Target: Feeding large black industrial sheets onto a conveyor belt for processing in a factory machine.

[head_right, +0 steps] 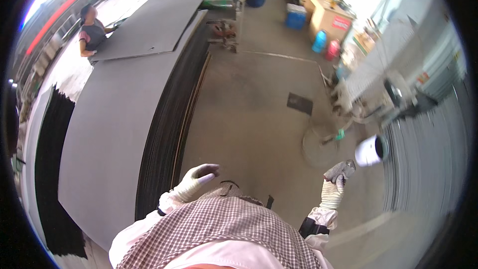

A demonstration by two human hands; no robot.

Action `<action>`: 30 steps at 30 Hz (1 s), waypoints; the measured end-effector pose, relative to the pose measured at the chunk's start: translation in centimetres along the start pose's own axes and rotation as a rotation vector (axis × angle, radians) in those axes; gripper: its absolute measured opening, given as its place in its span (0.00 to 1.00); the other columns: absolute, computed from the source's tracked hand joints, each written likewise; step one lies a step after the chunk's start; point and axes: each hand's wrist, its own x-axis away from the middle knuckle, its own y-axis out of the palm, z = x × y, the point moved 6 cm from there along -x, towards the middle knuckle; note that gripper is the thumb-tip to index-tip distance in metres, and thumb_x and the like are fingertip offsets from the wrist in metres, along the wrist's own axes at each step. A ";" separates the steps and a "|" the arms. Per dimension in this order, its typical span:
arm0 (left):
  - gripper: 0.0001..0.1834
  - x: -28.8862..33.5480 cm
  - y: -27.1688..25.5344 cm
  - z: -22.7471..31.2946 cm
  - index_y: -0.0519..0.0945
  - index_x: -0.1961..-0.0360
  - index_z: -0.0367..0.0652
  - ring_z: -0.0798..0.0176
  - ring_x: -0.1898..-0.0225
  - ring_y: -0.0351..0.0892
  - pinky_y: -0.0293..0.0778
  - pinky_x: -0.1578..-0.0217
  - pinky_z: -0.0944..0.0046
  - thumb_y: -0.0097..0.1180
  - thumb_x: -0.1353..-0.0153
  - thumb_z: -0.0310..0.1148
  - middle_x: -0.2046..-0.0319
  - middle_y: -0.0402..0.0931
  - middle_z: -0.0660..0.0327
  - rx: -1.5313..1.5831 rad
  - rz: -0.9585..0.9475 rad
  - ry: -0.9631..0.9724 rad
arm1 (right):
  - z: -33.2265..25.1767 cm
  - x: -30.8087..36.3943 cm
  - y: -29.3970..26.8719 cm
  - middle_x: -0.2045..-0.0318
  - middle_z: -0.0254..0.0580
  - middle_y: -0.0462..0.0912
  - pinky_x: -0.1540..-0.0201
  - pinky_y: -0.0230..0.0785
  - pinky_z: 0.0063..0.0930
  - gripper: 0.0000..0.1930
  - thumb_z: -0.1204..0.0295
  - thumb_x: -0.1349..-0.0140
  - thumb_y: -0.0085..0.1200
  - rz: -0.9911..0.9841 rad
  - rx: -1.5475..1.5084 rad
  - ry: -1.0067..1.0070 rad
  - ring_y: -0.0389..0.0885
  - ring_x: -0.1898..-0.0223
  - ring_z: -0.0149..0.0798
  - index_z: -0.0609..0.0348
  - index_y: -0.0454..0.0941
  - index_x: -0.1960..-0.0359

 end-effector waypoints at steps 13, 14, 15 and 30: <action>0.21 -6.2 -24.2 2.9 0.73 0.44 0.41 0.66 0.48 0.72 0.66 0.44 0.65 0.57 0.39 0.33 0.52 0.76 0.59 0.094 0.108 0.118 | 24.4 -4.2 14.7 0.43 0.40 0.72 0.36 0.57 0.40 0.22 0.72 0.36 0.52 -0.073 -0.133 0.172 0.70 0.43 0.39 0.57 0.66 0.41; 0.21 -6.0 -23.2 2.3 0.73 0.44 0.40 0.67 0.48 0.72 0.67 0.44 0.65 0.58 0.38 0.32 0.52 0.76 0.60 0.067 0.039 0.150 | 22.7 -2.8 14.2 0.44 0.41 0.72 0.36 0.58 0.39 0.22 0.72 0.36 0.52 -0.106 -0.099 0.125 0.70 0.43 0.39 0.57 0.66 0.41; 0.21 -4.9 -21.3 2.3 0.73 0.44 0.40 0.67 0.49 0.73 0.67 0.45 0.65 0.58 0.38 0.32 0.52 0.76 0.60 0.044 -0.029 0.184 | 19.6 -1.3 13.8 0.45 0.41 0.73 0.37 0.58 0.40 0.22 0.71 0.36 0.52 -0.138 -0.047 0.113 0.70 0.43 0.39 0.56 0.65 0.40; 0.20 4.5 -34.2 -15.0 0.75 0.46 0.42 0.74 0.62 0.74 0.72 0.58 0.72 0.59 0.41 0.27 0.61 0.78 0.65 -0.002 0.471 0.230 | 24.6 3.1 8.8 0.48 0.38 0.74 0.38 0.58 0.41 0.23 0.71 0.37 0.54 -0.241 0.078 0.074 0.70 0.47 0.38 0.53 0.66 0.40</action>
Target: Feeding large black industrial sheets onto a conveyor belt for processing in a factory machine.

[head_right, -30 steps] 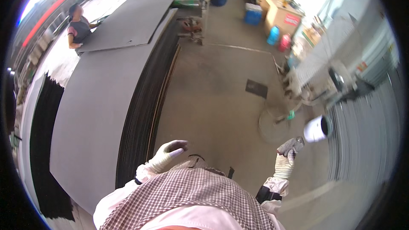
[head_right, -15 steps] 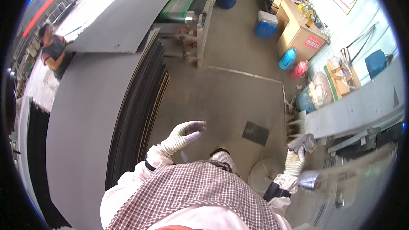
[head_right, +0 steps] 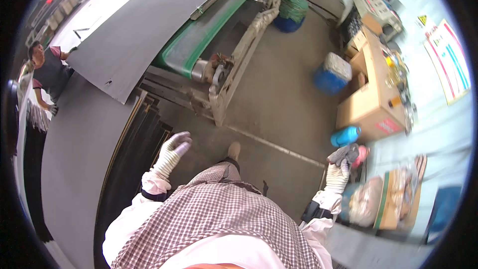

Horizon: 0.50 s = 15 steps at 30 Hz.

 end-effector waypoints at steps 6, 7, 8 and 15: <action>0.19 -25.6 2.3 3.1 0.72 0.46 0.40 0.62 0.59 0.78 0.74 0.57 0.64 0.54 0.37 0.34 0.60 0.77 0.59 0.590 0.401 0.038 | -0.9 -22.5 3.3 0.49 0.39 0.74 0.42 0.62 0.40 0.22 0.73 0.37 0.52 0.083 0.023 0.027 0.71 0.48 0.37 0.55 0.66 0.40; 0.18 -33.7 3.4 4.1 0.72 0.50 0.40 0.58 0.58 0.77 0.74 0.56 0.60 0.56 0.38 0.36 0.61 0.76 0.57 0.756 0.406 0.090 | -0.3 -29.1 2.7 0.49 0.39 0.74 0.42 0.62 0.40 0.22 0.73 0.37 0.52 0.072 0.033 0.032 0.71 0.48 0.37 0.55 0.66 0.40; 0.17 -41.1 5.0 4.9 0.72 0.52 0.40 0.56 0.57 0.76 0.74 0.54 0.57 0.57 0.39 0.37 0.60 0.74 0.55 0.904 0.415 0.072 | 0.5 -36.4 1.4 0.48 0.41 0.74 0.40 0.61 0.41 0.22 0.72 0.38 0.54 0.014 0.046 0.045 0.71 0.47 0.38 0.57 0.67 0.41; 0.33 -91.6 10.3 9.6 0.61 0.49 0.35 0.47 0.49 0.69 0.70 0.46 0.52 0.65 0.46 0.43 0.51 0.65 0.47 1.291 0.868 0.069 | 5.7 -90.0 2.4 0.51 0.40 0.75 0.45 0.66 0.38 0.24 0.73 0.40 0.57 -0.205 0.211 0.096 0.72 0.50 0.37 0.56 0.67 0.42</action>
